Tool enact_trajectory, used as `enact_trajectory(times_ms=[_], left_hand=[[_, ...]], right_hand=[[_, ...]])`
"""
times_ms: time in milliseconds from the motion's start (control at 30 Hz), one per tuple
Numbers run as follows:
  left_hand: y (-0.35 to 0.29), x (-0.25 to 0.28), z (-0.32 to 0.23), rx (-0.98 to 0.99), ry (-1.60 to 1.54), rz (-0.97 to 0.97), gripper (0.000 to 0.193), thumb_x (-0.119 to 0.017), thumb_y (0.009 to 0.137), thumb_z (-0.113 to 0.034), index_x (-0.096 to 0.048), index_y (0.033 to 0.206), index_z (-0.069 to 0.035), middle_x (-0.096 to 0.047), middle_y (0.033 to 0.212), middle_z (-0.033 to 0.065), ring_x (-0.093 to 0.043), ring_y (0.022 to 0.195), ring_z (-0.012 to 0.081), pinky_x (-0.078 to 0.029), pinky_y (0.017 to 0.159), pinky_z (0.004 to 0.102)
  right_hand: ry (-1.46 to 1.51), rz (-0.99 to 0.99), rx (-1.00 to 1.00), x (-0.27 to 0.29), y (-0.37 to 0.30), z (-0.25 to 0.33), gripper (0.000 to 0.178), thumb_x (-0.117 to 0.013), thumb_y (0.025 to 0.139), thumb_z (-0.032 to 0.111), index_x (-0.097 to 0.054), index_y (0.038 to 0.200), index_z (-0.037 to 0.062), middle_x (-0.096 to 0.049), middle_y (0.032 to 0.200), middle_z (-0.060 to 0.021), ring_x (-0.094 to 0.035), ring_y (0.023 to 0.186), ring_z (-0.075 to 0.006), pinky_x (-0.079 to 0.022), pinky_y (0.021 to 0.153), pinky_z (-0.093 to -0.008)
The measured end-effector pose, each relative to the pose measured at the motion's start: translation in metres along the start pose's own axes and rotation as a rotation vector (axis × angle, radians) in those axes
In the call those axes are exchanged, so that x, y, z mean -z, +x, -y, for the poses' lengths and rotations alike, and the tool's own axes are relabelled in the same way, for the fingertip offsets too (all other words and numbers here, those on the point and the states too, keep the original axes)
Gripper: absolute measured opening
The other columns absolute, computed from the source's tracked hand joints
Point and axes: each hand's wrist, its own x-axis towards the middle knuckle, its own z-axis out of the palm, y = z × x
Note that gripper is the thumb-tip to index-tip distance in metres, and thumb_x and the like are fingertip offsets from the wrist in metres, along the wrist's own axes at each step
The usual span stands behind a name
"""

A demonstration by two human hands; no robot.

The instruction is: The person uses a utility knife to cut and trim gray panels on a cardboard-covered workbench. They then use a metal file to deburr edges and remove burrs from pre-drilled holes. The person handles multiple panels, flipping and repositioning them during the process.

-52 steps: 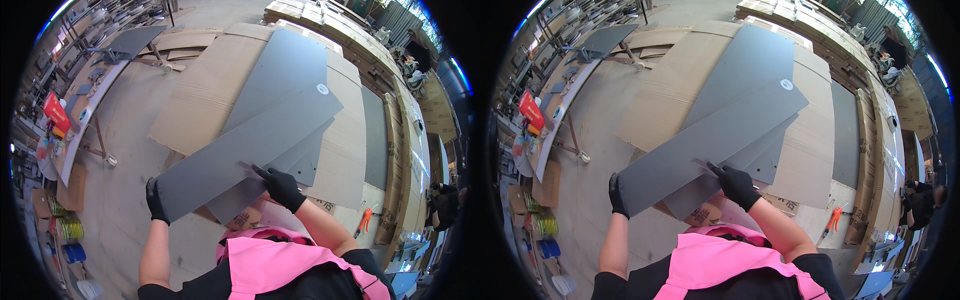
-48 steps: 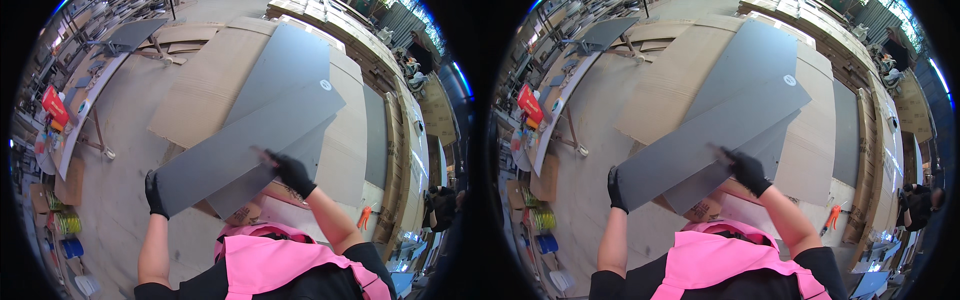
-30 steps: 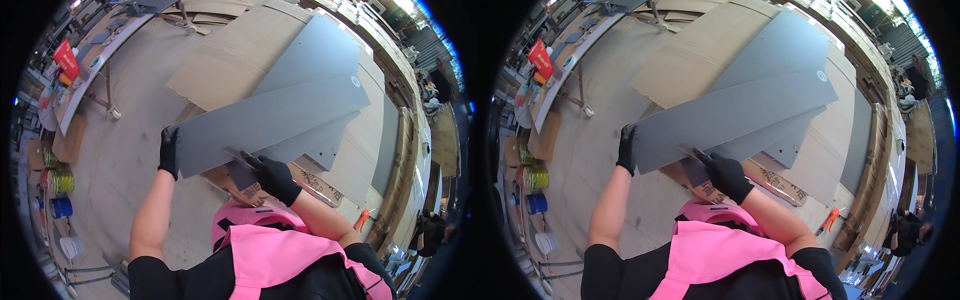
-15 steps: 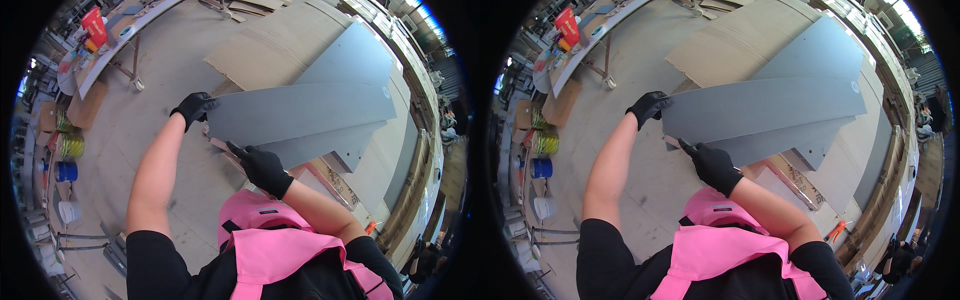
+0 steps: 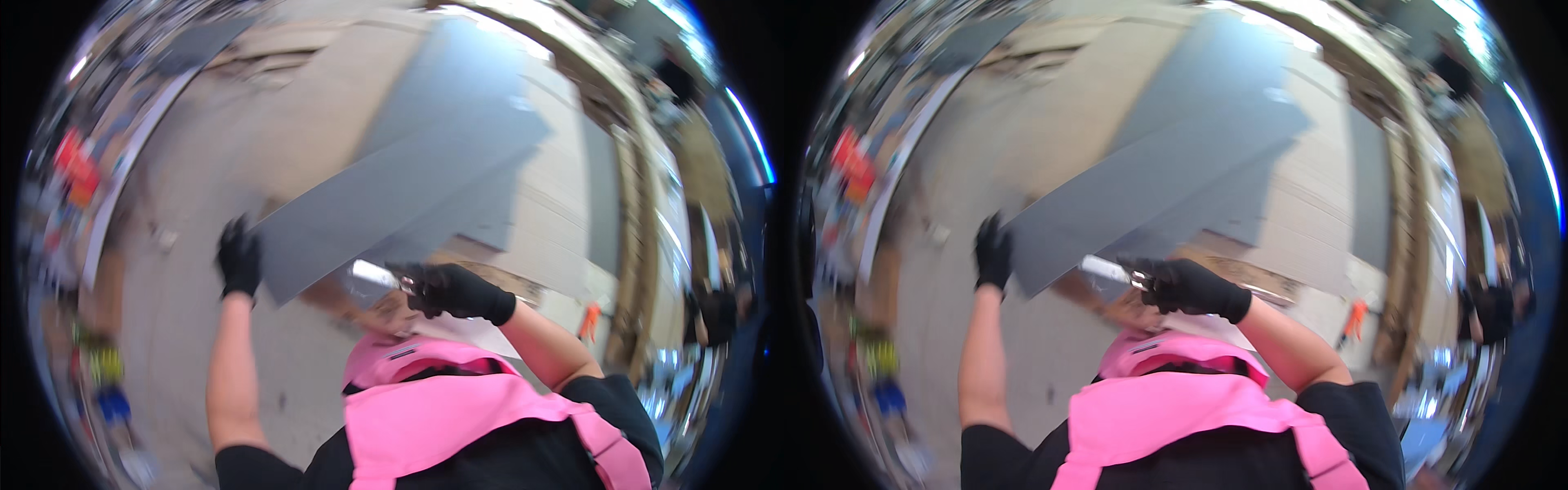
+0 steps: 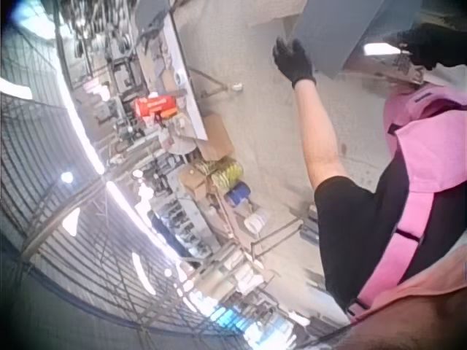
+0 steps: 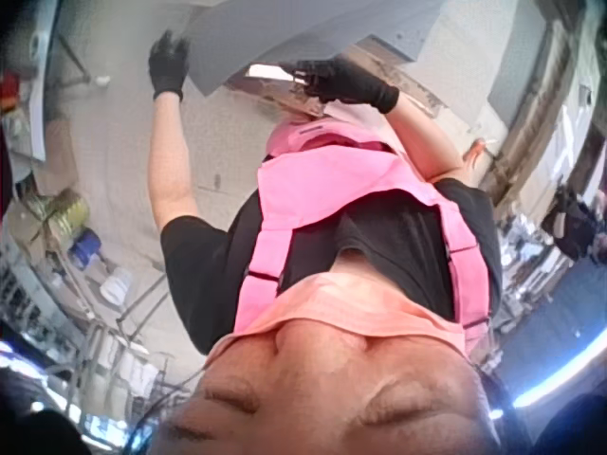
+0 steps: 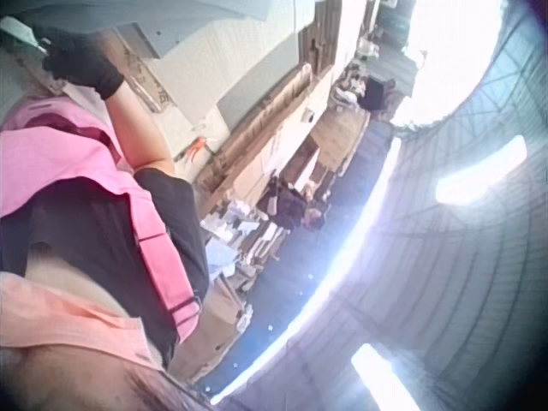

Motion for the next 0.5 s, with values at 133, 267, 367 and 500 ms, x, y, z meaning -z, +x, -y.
enact_trajectory(times_ms=[133, 267, 367, 500], left_hand=[[-0.007, -0.009, -0.031, -0.093, 0.250, 0.038, 0.047, -0.046, 0.097, -0.032, -0.043, 0.139, -0.011, -0.046, 0.140, 0.0135, -0.042, 0.130, 0.0314, -0.033, 0.103, 0.0495], [-0.003, -0.019, -0.045, -0.154, 0.377, 0.048, 0.050, -0.036, 0.101, -0.032, -0.036, 0.147, -0.013, -0.039, 0.150, 0.0100, -0.035, 0.139, 0.0289, -0.027, 0.107, 0.0528], [0.009, -0.038, -0.045, -0.313, 0.443, -0.026, 0.047, -0.039, 0.101, -0.024, -0.040, 0.145, -0.007, -0.042, 0.146, 0.0179, -0.039, 0.134, 0.0340, -0.033, 0.109, 0.0457], [0.021, -0.062, -0.063, -0.302, 0.378, -0.044, 0.046, -0.038, 0.100, -0.023, -0.044, 0.140, -0.002, -0.043, 0.145, 0.0204, -0.041, 0.133, 0.0362, -0.035, 0.109, 0.0436]], right_hand=[[0.380, -0.703, 0.392, 0.068, -0.106, -0.023, 0.061, -0.057, 0.095, 0.009, -0.029, 0.150, 0.0107, -0.061, 0.090, -0.0068, -0.059, 0.069, -0.0126, -0.050, 0.063, -0.0275], [0.604, -1.505, 0.442, 0.094, -0.198, -0.098, 0.039, -0.060, 0.094, 0.021, -0.048, 0.128, 0.0069, -0.062, 0.087, -0.0077, -0.060, 0.067, -0.0149, -0.050, 0.061, -0.0288], [0.805, -1.770, 0.305, 0.093, -0.246, -0.168, 0.022, -0.057, 0.092, 0.014, -0.053, 0.112, 0.0063, -0.061, 0.081, -0.0062, -0.058, 0.060, -0.0142, -0.048, 0.051, -0.0280], [0.886, -1.839, 0.116, 0.116, -0.288, -0.243, 0.023, -0.060, 0.086, 0.008, -0.054, 0.108, 0.0074, -0.059, 0.074, -0.0055, -0.055, 0.052, -0.0139, -0.044, 0.044, -0.0284]])
